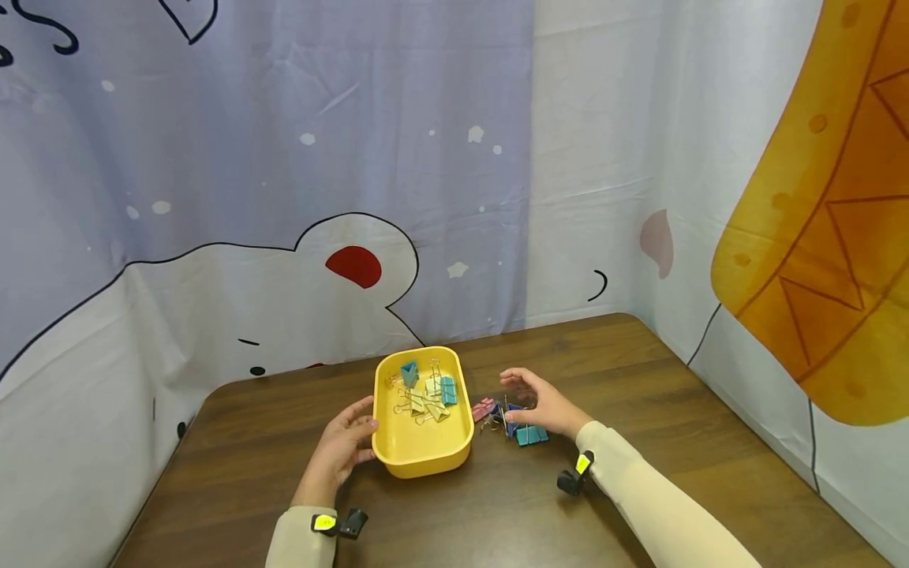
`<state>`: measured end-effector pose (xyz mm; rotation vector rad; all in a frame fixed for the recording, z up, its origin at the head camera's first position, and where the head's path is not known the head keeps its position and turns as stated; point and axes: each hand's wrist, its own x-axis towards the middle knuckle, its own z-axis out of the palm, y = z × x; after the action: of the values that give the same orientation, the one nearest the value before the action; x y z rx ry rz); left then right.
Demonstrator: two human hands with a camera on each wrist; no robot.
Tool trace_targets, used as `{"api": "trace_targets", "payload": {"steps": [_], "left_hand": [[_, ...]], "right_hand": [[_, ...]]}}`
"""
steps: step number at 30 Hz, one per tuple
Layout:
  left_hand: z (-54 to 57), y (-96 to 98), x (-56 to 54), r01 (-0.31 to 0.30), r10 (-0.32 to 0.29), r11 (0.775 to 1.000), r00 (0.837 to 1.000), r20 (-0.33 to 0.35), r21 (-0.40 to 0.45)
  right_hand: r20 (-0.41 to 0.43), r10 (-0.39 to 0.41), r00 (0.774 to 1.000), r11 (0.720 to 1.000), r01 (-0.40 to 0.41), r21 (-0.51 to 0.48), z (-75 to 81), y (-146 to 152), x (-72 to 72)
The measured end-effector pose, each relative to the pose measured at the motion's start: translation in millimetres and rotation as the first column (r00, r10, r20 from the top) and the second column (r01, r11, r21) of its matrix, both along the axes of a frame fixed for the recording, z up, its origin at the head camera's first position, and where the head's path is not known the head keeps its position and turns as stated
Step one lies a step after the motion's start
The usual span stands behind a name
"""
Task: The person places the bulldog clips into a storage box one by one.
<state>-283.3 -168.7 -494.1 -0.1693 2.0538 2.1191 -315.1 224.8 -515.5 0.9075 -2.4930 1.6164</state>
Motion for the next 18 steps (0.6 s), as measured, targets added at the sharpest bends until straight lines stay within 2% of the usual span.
{"api": "trace_targets", "payload": {"steps": [10, 18], "left_hand": [[-1.1, -0.6, -0.9, 0.004, -0.004, 1.0, 1.0, -0.008, 0.0], [-0.6, -1.0, -0.2, 0.005, -0.005, 1.0, 1.0, -0.005, -0.002]], "right_hand": [[-0.031, -0.033, 0.999, 0.999, 0.034, 0.027, -12.4, 0, 5.8], [-0.006, -0.031, 1.0, 0.998, 0.031, 0.048, -16.4, 0, 4.3]]}}
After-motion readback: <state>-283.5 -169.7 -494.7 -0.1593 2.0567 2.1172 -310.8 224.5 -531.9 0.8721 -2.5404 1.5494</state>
